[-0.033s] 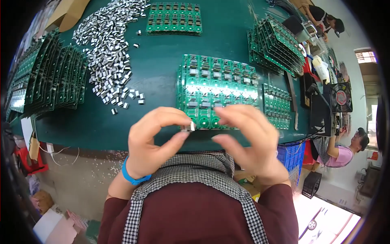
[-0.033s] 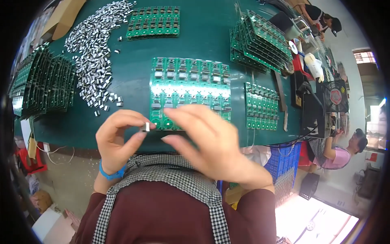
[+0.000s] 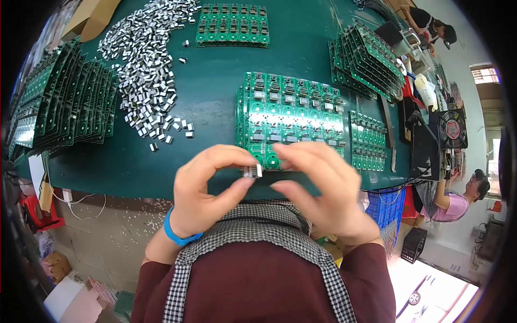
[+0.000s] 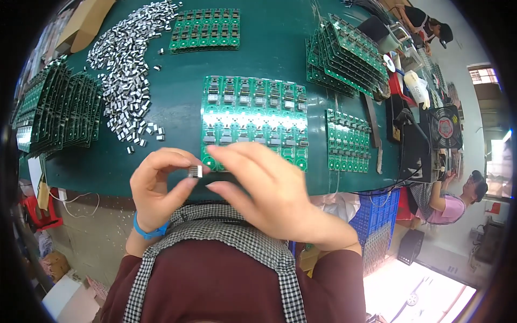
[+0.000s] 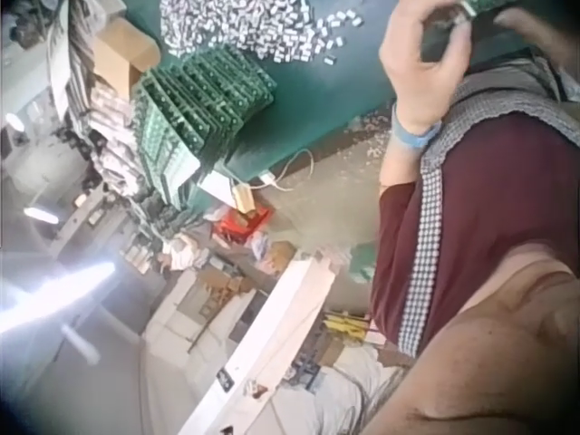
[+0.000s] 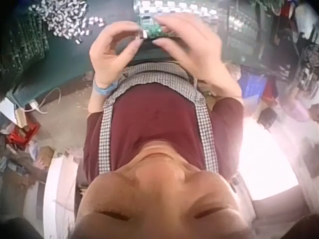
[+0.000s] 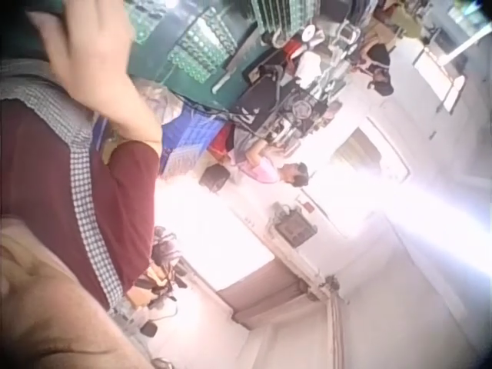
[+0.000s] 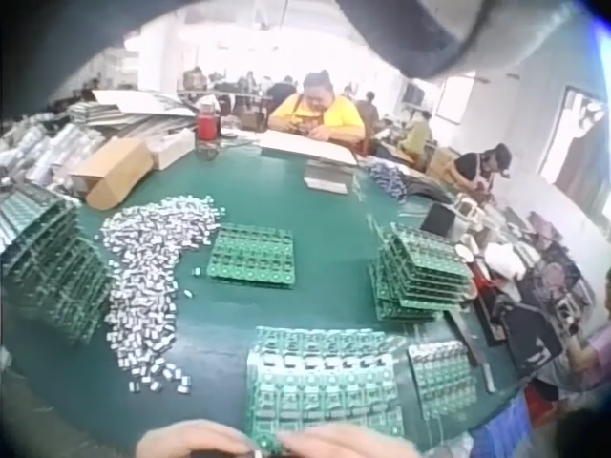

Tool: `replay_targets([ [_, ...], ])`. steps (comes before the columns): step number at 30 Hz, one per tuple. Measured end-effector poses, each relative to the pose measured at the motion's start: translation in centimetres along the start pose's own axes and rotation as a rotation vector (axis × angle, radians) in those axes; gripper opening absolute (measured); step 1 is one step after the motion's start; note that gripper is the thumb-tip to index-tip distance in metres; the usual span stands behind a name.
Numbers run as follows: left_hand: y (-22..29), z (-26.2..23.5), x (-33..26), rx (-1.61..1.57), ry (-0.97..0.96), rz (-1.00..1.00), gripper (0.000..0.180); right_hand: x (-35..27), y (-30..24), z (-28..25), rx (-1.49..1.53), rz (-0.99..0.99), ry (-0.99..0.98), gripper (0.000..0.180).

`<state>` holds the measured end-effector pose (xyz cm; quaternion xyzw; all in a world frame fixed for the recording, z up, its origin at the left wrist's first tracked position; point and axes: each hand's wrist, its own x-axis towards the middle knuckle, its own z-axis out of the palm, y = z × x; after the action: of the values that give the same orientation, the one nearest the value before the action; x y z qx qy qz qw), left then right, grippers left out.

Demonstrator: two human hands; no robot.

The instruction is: The person assembles circuit boards by taking electronic display components from a pile on the table and inserting them into the circuit boards by hand.

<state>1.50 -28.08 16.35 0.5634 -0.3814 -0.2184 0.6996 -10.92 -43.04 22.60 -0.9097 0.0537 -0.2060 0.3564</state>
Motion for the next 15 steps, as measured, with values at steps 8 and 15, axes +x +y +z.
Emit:
replay_targets([
  [8,0.2,-1.3,-1.3,-0.321,-0.041,-0.089,0.024,0.0,0.3,3.9,0.082,-0.209,0.101,0.027],
  [15,0.2,-2.0,-2.1,-0.359,-0.106,-0.096,0.017,-0.4,-0.2,4.2,0.198,-0.070,0.084,0.022],
])
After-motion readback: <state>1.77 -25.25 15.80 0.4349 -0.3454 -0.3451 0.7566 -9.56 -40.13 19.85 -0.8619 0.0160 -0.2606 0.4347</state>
